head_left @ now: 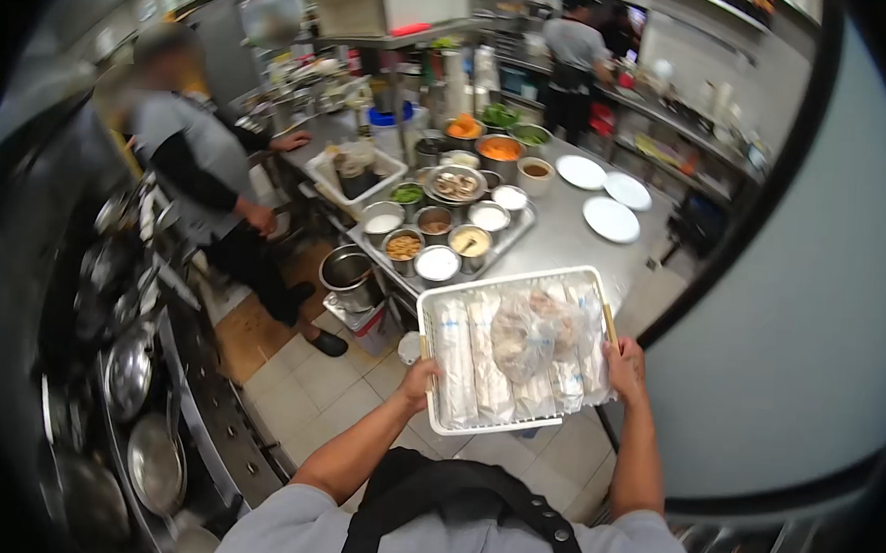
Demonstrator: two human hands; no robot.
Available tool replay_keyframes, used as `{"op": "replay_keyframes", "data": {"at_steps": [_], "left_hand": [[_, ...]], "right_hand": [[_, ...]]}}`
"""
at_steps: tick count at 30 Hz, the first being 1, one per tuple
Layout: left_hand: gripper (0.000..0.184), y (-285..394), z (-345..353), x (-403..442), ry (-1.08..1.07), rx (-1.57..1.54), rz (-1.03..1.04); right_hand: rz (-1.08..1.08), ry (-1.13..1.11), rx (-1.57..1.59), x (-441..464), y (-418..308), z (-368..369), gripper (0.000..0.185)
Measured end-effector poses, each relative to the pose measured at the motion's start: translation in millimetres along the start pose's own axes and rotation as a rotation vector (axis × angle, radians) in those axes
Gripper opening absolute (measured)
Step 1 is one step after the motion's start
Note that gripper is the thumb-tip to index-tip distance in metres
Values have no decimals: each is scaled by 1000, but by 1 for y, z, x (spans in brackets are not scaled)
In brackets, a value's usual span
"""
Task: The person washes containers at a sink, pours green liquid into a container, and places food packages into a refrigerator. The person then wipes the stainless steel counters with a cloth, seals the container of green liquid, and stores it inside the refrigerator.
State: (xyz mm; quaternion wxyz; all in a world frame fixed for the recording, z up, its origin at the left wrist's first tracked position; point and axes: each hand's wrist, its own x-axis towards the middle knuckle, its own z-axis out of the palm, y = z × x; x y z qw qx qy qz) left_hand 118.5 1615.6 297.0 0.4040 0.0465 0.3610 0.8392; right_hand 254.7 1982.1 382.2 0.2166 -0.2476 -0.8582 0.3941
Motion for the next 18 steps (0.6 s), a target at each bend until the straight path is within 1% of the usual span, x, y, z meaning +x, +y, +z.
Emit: {"op": "replay_keyframes", "data": {"at_steps": [1, 2, 3, 4, 6, 7, 8, 11, 12, 14, 15, 16, 17, 18], "left_hand": [[56, 15, 17, -4, 10, 19, -27], [56, 29, 33, -4, 16, 40, -43], [56, 37, 40, -4, 23, 59, -61], [55, 41, 37, -2, -12, 80, -116], [54, 49, 49, -3, -12, 152, -192], [54, 44, 57, 8, -19, 192, -226], [54, 45, 56, 9, -57, 191, -310], [54, 33, 49, 21, -152, 214, -452], [52, 30, 50, 24, -205, 209, -485], [53, 13, 43, 35, -247, 274, -602], [54, 5, 42, 37, -275, 305, -654], [51, -2, 47, 37, -301, 328, -668], [50, -11, 46, 38, -276, 378, -665], [50, -24, 43, 37, -262, 446, -686]], "right_hand": [[-2, 1, 48, -8, -1, -7, 25], [71, 11, 132, -19, -2, -15, 23], [143, 19, 218, -34, -4, -22, 21], [212, 29, 306, -53, -5, -28, 19], [264, 121, 359, -94, -10, -36, 16], [284, 174, 385, -108, 0, -41, 14], [305, 234, 458, -132, 0, -40, 14], [405, 409, 302, -200, 0, -35, 13], [430, 475, 315, -222, 0, -30, 11], [459, 560, 253, -263, 3, -25, 11], [511, 572, 111, -286, -11, -27, 12], [539, 619, 200, -313, -5, -21, 13], [574, 673, 295, -332, -7, -17, 13], [588, 702, 303, -353, -6, -13, 14]]}}
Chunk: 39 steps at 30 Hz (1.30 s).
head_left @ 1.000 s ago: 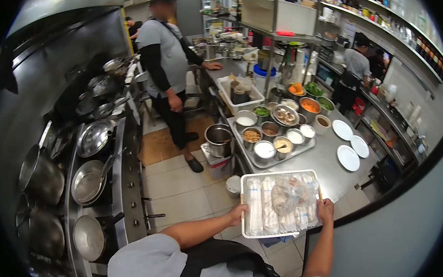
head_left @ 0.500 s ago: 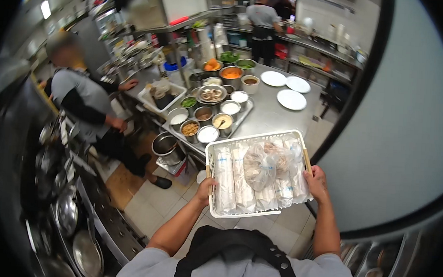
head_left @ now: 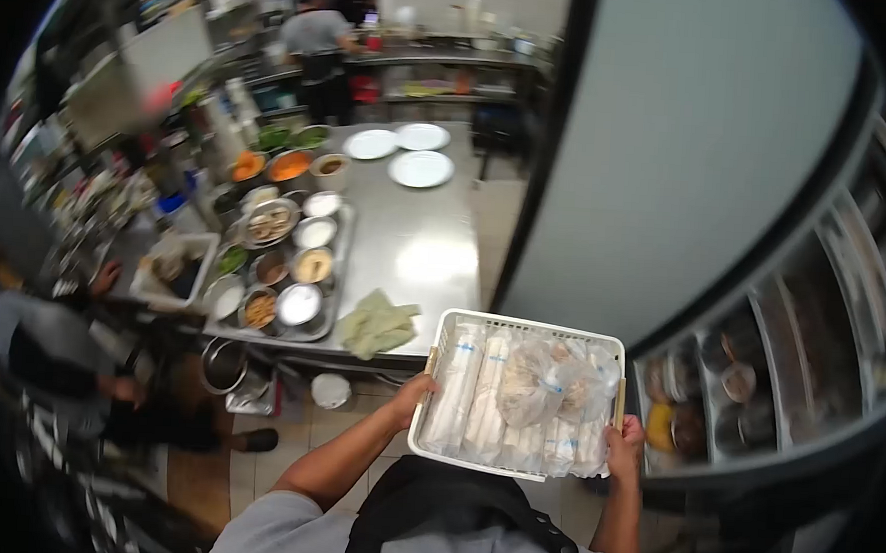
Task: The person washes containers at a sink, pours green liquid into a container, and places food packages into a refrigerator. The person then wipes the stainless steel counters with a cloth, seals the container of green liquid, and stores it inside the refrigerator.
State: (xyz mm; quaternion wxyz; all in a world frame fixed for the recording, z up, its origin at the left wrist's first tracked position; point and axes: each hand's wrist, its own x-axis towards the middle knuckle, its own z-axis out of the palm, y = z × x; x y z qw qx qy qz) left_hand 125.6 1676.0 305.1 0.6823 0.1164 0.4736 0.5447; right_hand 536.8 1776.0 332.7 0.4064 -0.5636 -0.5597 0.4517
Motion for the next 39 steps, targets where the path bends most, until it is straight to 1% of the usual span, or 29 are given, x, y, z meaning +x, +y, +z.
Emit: {"op": "replay_keyframes", "data": {"at_steps": [1, 2, 3, 5, 6, 8, 9, 10, 11, 12, 15, 16, 17, 18, 19, 20, 21, 22, 23, 24, 25, 27, 28, 29, 31, 34, 35, 37, 39], "left_hand": [[49, -11, 7, 9, -1, 85, -53], [47, -16, 10, 13, -81, 58, -139], [42, -4, 7, 38, -108, 60, -145], [47, -6, 23, 46, -180, 15, -234], [49, -8, 28, 56, -214, 29, -253], [54, 1, 30, 57, -222, 30, -239], [57, 7, 29, 58, -195, 113, -270], [60, 17, 25, 75, -245, 182, -264], [64, 24, 31, 75, -231, 255, -274], [66, 32, 36, 78, -235, 283, -299], [67, 67, 77, 90, -384, 280, -287], [67, 76, 87, 96, -425, 341, -195], [67, 84, 105, 99, -543, 296, -45], [68, 105, 120, 97, -691, 368, -42], [71, 118, 134, 100, -784, 314, -11], [72, 128, 150, 93, -783, 321, -4], [72, 136, 169, 96, -944, 305, 88], [74, 128, 187, 95, -969, 276, 138], [76, 128, 207, 86, -1075, 232, 194], [78, 129, 228, 82, -1169, 198, 255], [81, 131, 236, 83, -1181, 254, 286], [81, 127, 257, 94, -1195, 289, 317], [80, 127, 277, 100, -1208, 307, 313], [79, 128, 295, 107, -1219, 330, 304], [78, 139, 327, 126, -1167, 369, 309], [78, 133, 373, 156, -1200, 364, 214], [78, 135, 388, 168, -1200, 368, 188], [60, 124, 418, 193, -1153, 335, 177], [44, 118, 444, 209, -1096, 322, 144]], "right_hand": [[25, 69, 20, -29, 3, -10, 15], [50, 163, 44, -57, 7, -19, 16], [-9, 210, -8, -45, 23, -4, 14], [108, 297, -72, -73, 11, -8, 12], [153, 335, -18, -75, 12, -8, 11], [216, 333, 110, -72, 5, -3, 10], [239, 350, 139, -74, -2, 1, 9], [192, 409, 142, -79, -16, 11, 9], [190, 425, 162, -82, -24, 8, 9], [148, 433, 229, -83, -16, 6, 11], [89, 531, 308, -88, -13, 6, 15], [-33, 524, 343, -87, -6, 4, 14], [-122, 515, 341, -86, -9, -2, 12], [-234, 556, 347, -79, -14, -5, 12], [-151, 566, 336, -73, -28, -15, 16], [-251, 600, 380, -66, -22, -30, 24], [-297, 512, 450, -73, -66, -31, 26], [-302, 487, 461, -89, -80, -43, 29], [-385, 447, 412, -97, -65, -71, 30], [-379, 530, 368, -93, -67, -94, 28], [-352, 648, 337, -88, -64, -105, 25], [-348, 677, 338, -69, -49, -132, 24], [-308, 644, 301, -67, -56, -155, 31], [-296, 692, 269, -59, -66, -163, 32], [-246, 786, 199, -31, -89, -177, 34], [-160, 976, 114, -26, -103, -181, 37], [-168, 981, 174, -19, -109, -178, 36], [-163, 984, 261, -13, -124, -175, 33], [-126, 1016, 234, -4, -121, -193, 35]]}}
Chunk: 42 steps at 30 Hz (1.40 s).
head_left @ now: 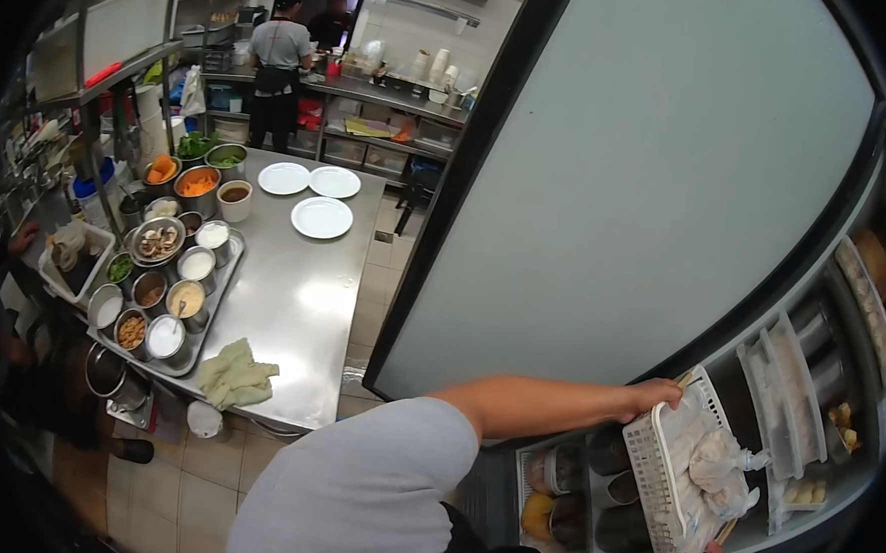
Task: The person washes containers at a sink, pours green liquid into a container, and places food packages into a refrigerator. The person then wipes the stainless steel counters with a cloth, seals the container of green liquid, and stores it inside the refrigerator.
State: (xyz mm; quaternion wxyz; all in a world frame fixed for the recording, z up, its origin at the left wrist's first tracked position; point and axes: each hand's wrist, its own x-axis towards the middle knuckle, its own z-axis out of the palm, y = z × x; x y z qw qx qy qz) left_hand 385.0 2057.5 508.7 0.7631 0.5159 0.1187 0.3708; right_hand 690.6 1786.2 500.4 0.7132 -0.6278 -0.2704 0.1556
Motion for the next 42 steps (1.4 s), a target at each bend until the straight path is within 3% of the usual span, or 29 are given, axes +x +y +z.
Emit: {"op": "replay_keyframes", "data": {"at_steps": [1, 4, 8, 12, 13, 17, 20, 24, 27, 31, 34, 42], "left_hand": [[35, -6, -1, 16, 28, -41, 17], [32, -6, 1, 49, -19, -138, -48], [39, 6, 9, 80, -103, -240, -140], [49, -5, 13, 89, 13, -174, -58], [52, -12, 9, 87, -29, -128, 3], [54, -31, 13, 75, 145, 101, 304], [53, -39, 11, 99, 194, 226, 333], [44, -40, 17, 135, 456, 430, 220], [38, -49, 42, 145, 623, 509, 401], [34, -66, 44, 201, 688, 594, 303], [42, -68, 38, 219, 590, 559, 255], [32, -74, 32, 250, 608, 675, 296]], "right_hand": [[4, 16, -19, 8, -2, -1, 36], [119, 84, 27, 7, -18, 14, 43], [86, 122, 21, 18, -14, 19, 43], [57, 136, 17, 35, -12, 22, 43], [50, 143, 19, 40, -11, 22, 43], [49, 145, 6, 62, -7, 26, 43], [41, 146, 2, 76, -3, 31, 43], [37, 147, 0, 93, 5, 32, 43], [27, 156, 5, 105, 13, 30, 43], [0, 180, -4, 125, 22, 24, 43], [-22, 209, -13, 143, 30, 17, 43], [-63, 243, -38, 182, 47, 19, 44]]}}
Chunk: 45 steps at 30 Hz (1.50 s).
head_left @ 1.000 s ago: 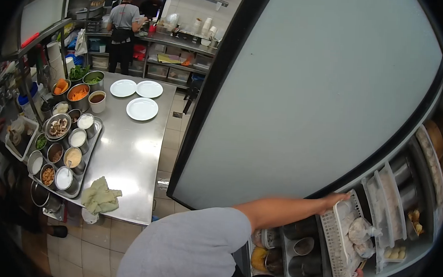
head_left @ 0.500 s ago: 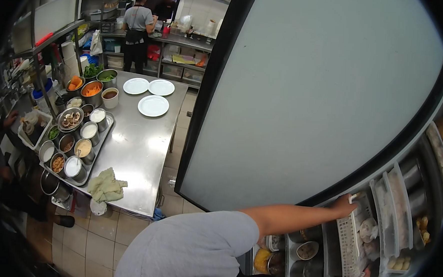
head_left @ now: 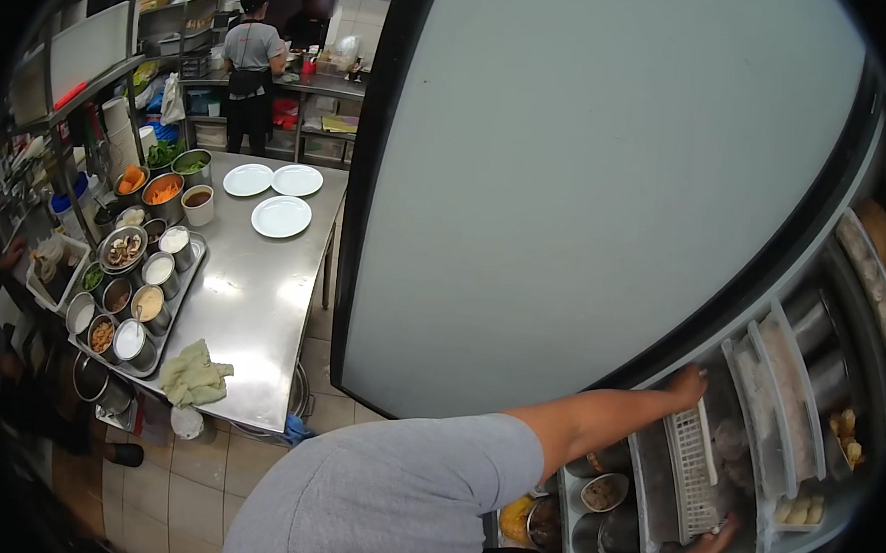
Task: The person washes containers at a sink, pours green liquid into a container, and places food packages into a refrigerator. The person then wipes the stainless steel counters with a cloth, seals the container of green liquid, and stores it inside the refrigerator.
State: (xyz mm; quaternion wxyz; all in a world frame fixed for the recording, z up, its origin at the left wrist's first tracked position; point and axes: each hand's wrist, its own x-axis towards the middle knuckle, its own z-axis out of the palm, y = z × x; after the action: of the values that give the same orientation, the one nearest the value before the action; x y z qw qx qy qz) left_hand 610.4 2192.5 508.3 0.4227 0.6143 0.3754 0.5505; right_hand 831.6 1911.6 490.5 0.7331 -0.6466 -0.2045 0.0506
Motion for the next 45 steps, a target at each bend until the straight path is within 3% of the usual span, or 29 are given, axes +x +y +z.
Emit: {"op": "replay_keyframes", "data": {"at_steps": [3, 9, 12, 15, 18, 20, 22, 25, 27, 28, 29, 30, 31, 32, 33, 34, 35, 37, 40, 43, 45], "left_hand": [[31, -41, 28, 7, 15, -42, 149], [36, -18, -9, -13, -157, -8, 58], [42, -23, 2, -31, 57, 48, 205], [43, 3, -35, -89, 275, 192, 446], [43, 3, -96, -168, 74, 189, 500], [37, -13, -151, -222, -236, 61, 287], [26, -60, -206, -258, -274, 246, 359], [20, -81, -311, -333, -63, 271, 116], [20, -54, -382, -384, 162, 278, -384], [18, -85, -423, -412, 394, 600, -14], [19, -73, -455, -443, 588, 753, -112], [24, -72, -489, -474, 742, 815, -82], [30, -65, -518, -506, 879, 992, -144], [33, -64, -547, -541, 863, 1297, -248], [35, -44, -557, -560, 898, 1374, -473], [37, -25, -564, -576, 921, 1441, -705], [38, -25, -575, -590, 902, 1439, -730], [40, -41, -598, -615, 842, 1429, -778], [39, -86, -636, -628, 693, 1399, -727], [36, -98, -657, -620, 576, 1316, -535], [35, -80, -659, -616, 426, 1239, -480]], "right_hand": [[-15, 14, -4, 6, 8, 2, 44], [-11, 3, -38, 19, 18, 5, 44], [-21, 0, -39, 22, 23, 3, 45], [-35, -2, -39, 27, 30, -2, 45], [-46, -18, -54, 38, 40, -2, 45], [-55, -26, -78, 47, 47, -1, 45], [-62, -29, -93, 58, 56, 1, 46], [-88, -21, -135, 71, 68, 1, 46], [-130, 13, -184, 78, 77, -3, 46], [-182, 54, -230, 78, 81, -5, 46], [-256, 115, -295, 75, 87, -7, 46], [-348, 191, -357, 68, 92, -9, 46], [-438, 250, -367, 52, 96, -7, 47], [-497, 253, -320, 27, 98, -3, 47], [-494, 217, -156, -33, 83, 6, 56], [-540, 50, -79, -74, 83, 14, 52], [-578, -116, -8, -117, 81, 17, 47], [-462, -259, -251, -232, 34, 29, 38], [-264, -546, -18, -309, 46, 48, 32], [-155, -680, -116, -407, 28, 57, 29], [-64, -881, -103, -479, 11, 62, 28]]}}
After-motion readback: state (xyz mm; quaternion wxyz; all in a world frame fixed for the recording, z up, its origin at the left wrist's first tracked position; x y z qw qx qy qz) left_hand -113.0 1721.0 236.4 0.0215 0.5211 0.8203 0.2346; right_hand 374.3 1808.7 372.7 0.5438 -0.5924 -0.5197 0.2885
